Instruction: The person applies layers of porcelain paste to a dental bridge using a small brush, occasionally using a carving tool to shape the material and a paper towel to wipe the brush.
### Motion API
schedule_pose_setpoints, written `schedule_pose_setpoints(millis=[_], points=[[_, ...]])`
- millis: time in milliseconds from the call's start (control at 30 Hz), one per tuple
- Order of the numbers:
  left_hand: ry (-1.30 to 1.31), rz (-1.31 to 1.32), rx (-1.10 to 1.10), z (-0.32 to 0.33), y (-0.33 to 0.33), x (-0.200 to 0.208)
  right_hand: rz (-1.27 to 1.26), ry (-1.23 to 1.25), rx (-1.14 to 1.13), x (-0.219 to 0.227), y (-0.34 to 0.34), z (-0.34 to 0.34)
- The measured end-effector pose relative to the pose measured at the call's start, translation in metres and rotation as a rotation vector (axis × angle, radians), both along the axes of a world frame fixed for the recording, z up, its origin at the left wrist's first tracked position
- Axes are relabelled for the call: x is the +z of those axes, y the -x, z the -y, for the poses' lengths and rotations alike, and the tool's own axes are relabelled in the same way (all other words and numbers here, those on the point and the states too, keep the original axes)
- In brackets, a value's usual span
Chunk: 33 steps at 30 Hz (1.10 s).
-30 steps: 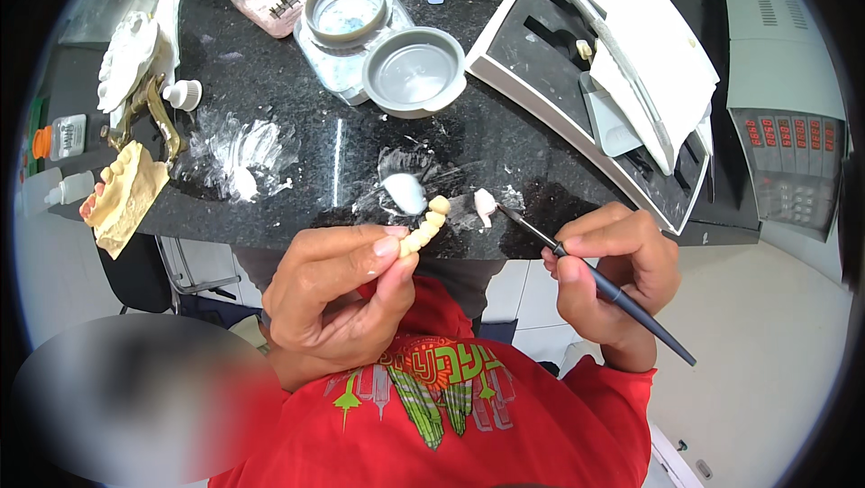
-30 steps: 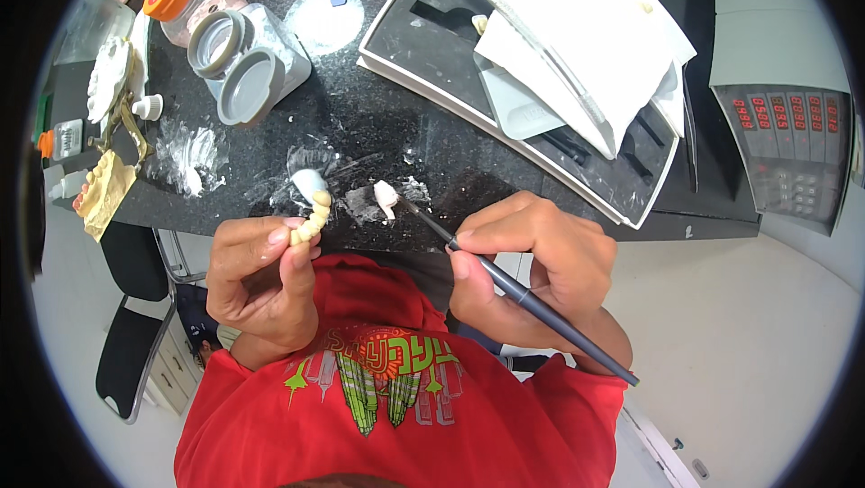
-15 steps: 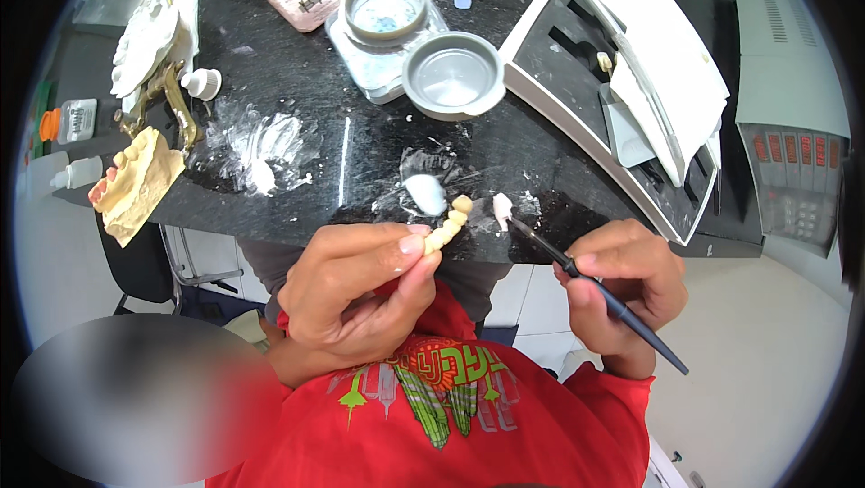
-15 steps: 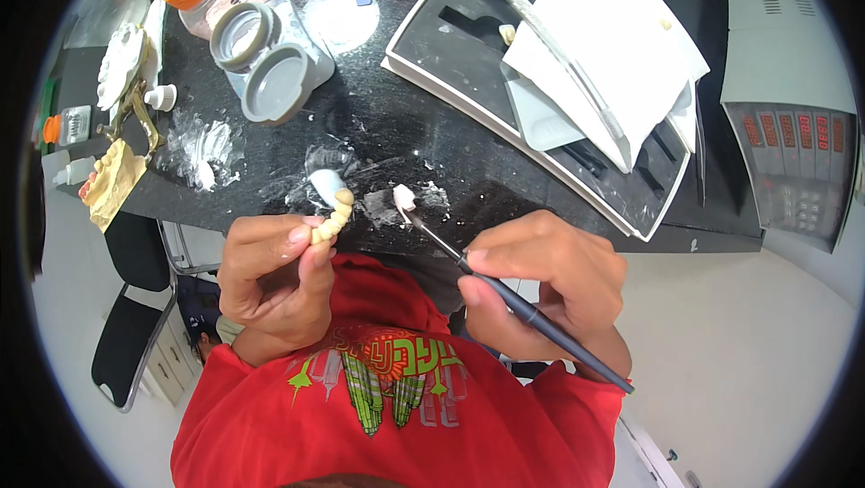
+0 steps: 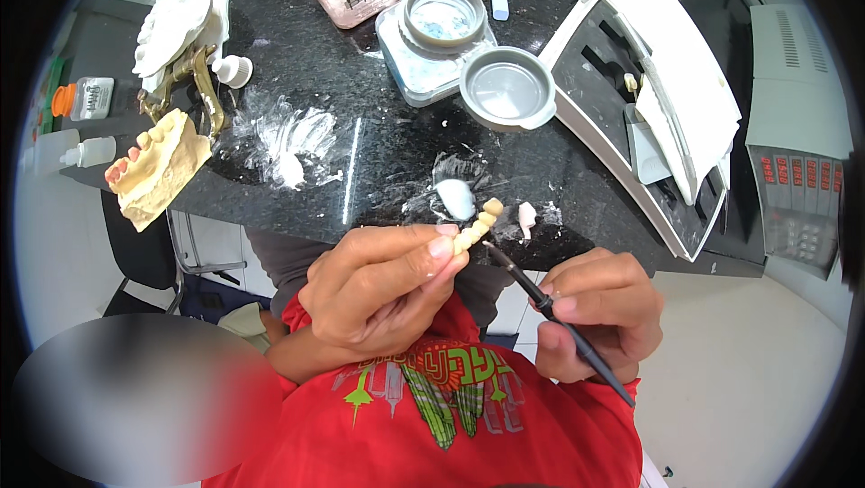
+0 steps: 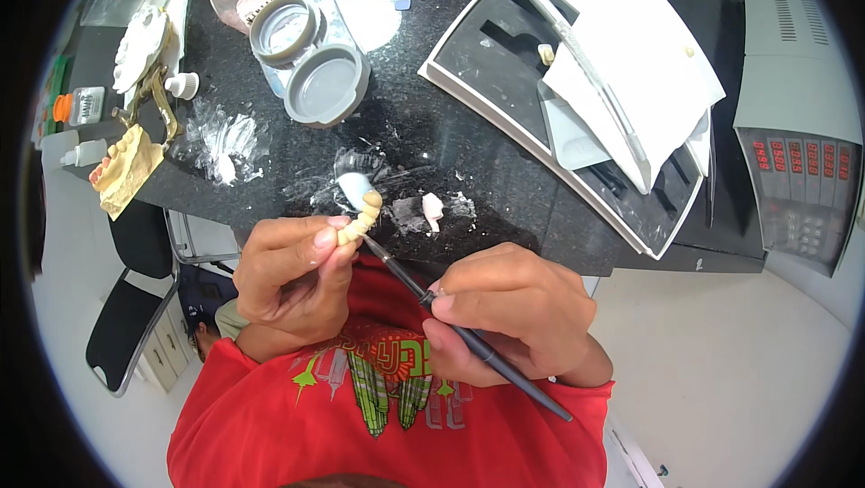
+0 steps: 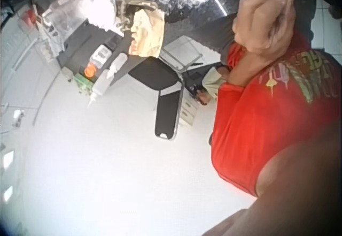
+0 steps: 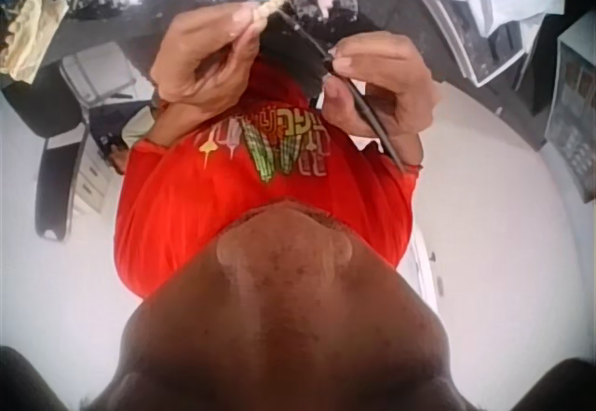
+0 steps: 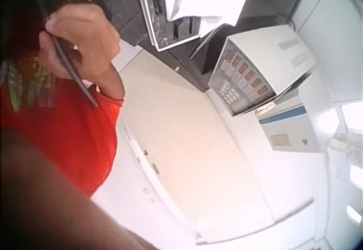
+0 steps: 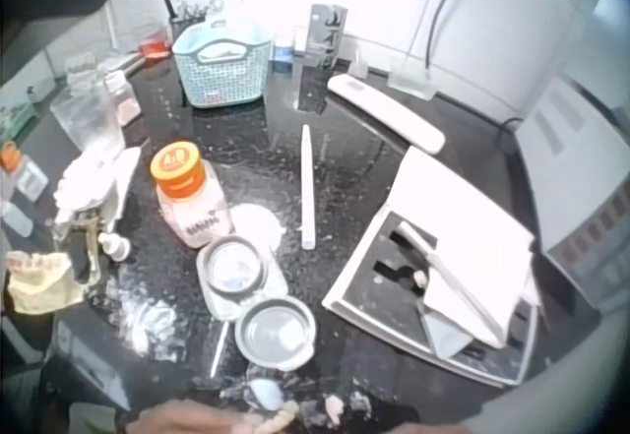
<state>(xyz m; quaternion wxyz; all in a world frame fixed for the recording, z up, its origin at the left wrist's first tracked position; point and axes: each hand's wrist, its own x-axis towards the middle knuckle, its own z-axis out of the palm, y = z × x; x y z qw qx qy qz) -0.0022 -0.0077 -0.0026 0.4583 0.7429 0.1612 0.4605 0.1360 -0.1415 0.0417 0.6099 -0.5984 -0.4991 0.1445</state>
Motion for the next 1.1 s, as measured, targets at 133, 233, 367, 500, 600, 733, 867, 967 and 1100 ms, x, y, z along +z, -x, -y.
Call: schedule_pose_setpoints(millis=[133, 233, 367, 500, 600, 733, 867, 967, 1100], points=[[-0.071, -0.009, -0.018, -0.0034, -0.0003, 0.0014, 0.032, -0.005, 0.015, -0.004, 0.0031, -0.0009], [-0.107, -0.007, -0.026, -0.0044, 0.0004, -0.0004, 0.052, -0.012, 0.014, -0.0084, 0.0058, -0.0035], [-0.122, 0.006, -0.019, -0.0038, -0.0001, -0.0025, 0.082, -0.018, 0.015, -0.0083, 0.0047, -0.0062], [-0.13, 0.003, -0.02, -0.0037, 0.0006, -0.0031, 0.084, -0.015, 0.016, -0.0078, 0.0045, -0.0071], [-0.129, 0.005, -0.021, -0.0032, 0.0011, -0.0045, 0.075, -0.002, 0.022, -0.0071, 0.0045, -0.0061], [-0.134, -0.001, -0.027, -0.0038, 0.002, -0.0038, 0.003, -0.001, 0.007, -0.0058, 0.0037, -0.0045], [-0.135, 0.002, -0.027, -0.0037, 0.0017, -0.0045, -0.004, 0.016, -0.002, -0.006, 0.0042, -0.0037], [-0.137, 0.0, -0.027, -0.0036, 0.0018, -0.0049, -0.003, 0.027, 0.019, -0.0047, 0.0032, -0.0041], [-0.131, 0.003, -0.026, -0.0036, 0.0018, -0.0048, -0.057, 0.011, -0.001, -0.0053, 0.0034, -0.0036]])
